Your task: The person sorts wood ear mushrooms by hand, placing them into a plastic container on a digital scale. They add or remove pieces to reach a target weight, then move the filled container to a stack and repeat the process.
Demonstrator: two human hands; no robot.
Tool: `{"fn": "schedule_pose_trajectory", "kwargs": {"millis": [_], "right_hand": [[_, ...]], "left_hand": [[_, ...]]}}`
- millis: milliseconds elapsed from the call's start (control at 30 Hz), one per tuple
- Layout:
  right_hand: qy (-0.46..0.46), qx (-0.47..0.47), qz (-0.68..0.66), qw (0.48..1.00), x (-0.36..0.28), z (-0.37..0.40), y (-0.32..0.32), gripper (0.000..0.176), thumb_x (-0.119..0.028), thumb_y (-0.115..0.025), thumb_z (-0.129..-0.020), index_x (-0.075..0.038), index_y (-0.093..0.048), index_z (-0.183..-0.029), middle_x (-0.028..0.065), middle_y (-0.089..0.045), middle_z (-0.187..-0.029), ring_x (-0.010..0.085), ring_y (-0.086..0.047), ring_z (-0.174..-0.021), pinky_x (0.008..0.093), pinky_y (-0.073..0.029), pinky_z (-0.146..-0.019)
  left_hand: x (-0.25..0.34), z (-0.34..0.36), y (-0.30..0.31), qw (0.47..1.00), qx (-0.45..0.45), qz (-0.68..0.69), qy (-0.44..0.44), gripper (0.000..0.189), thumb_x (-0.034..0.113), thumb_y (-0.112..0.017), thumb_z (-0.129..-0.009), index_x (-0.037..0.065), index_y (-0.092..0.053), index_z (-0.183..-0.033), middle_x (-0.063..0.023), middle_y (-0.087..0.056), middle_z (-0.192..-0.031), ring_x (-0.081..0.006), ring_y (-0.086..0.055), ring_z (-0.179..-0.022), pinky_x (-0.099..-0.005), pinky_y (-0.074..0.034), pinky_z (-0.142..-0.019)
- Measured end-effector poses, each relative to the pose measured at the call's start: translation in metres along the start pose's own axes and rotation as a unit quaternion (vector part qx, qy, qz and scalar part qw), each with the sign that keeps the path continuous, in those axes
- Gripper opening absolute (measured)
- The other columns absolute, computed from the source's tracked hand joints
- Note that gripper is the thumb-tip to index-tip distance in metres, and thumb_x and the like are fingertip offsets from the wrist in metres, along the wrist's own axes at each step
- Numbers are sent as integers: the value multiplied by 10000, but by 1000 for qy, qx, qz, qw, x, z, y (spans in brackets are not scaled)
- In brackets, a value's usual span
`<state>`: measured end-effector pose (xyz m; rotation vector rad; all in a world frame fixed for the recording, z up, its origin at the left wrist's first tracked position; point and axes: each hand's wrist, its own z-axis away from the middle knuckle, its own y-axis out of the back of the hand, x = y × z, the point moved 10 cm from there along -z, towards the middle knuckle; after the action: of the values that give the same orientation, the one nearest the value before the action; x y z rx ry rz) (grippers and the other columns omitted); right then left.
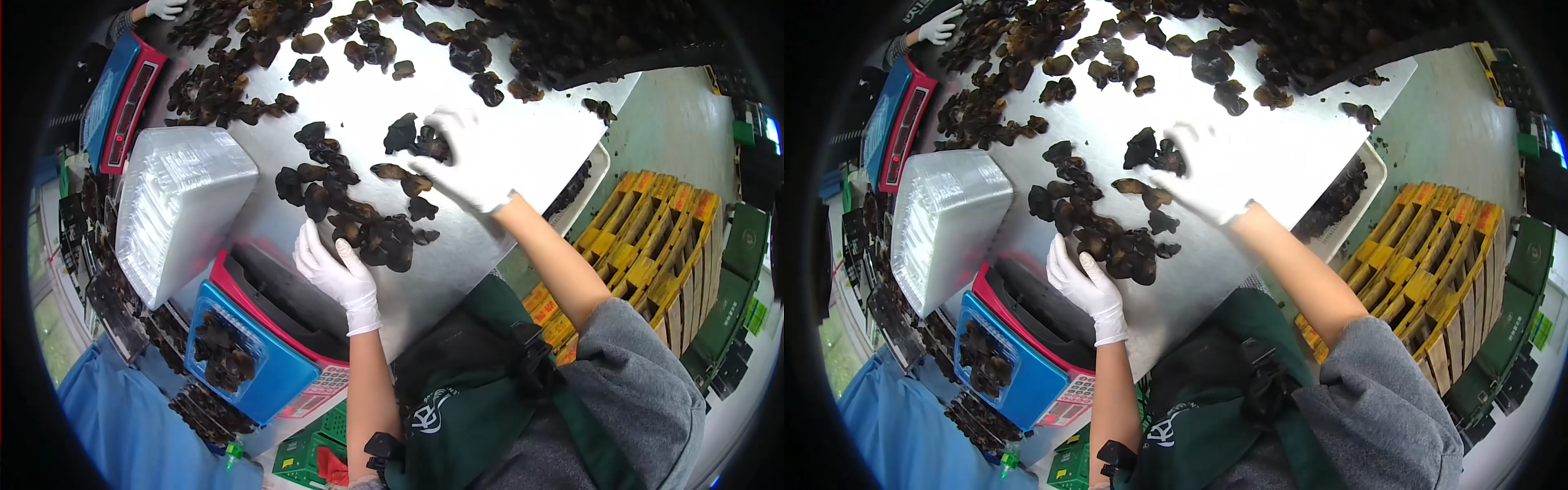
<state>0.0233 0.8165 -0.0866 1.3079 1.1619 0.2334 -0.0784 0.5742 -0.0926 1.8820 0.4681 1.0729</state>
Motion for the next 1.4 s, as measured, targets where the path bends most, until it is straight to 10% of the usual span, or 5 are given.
{"fn": "schedule_pose_trajectory", "kwargs": {"millis": [300,433,967,1200,1400], "right_hand": [[-52,140,84,985,105,81,91,147,-90,-681,-826,-59,-640,-963,126,-631,-966,298,-621,-865,371,-496,-794],[-233,238,304,892,221,151,145,436,-243,-687,-859,-77,-593,-1251,210,-527,-1325,376,-481,-1229,484,-328,-1079],[285,-161,-211,921,-147,10,-86,452,-341,-629,-881,-103,-578,-1261,187,-453,-1413,384,-376,-1349,534,-256,-1150],[86,180,35,979,-2,-199,-2,661,-523,-681,-785,-199,-543,-1343,224,-376,-1475,486,-281,-1357,571,-227,-1121],[204,-76,10,976,18,-185,-16,368,-380,-611,-844,-190,-679,-1151,54,-585,-1284,300,-631,-993,397,-470,-940]], "left_hand": [[-5,0,-1,1000,-1,12,9,544,360,-442,-985,-14,-445,-1380,-207,-492,-1338,-404,-401,-1247,-531,-271,-1087],[-3,-1,1,1000,6,-3,2,529,364,-412,-1004,-15,-459,-1370,-200,-507,-1328,-381,-427,-1227,-494,-294,-1062],[-15,6,6,995,24,41,88,753,516,-321,-1011,-67,-245,-1482,-295,-172,-1537,-437,-210,-1419,-520,-176,-1157],[-12,5,6,995,11,26,91,677,449,-332,-1012,-53,-304,-1465,-273,-236,-1515,-419,-254,-1395,-499,-198,-1147],[-12,4,5,997,23,32,61,667,445,-356,-1008,-60,-340,-1445,-285,-322,-1465,-434,-331,-1342,-501,-243,-1116]]}}
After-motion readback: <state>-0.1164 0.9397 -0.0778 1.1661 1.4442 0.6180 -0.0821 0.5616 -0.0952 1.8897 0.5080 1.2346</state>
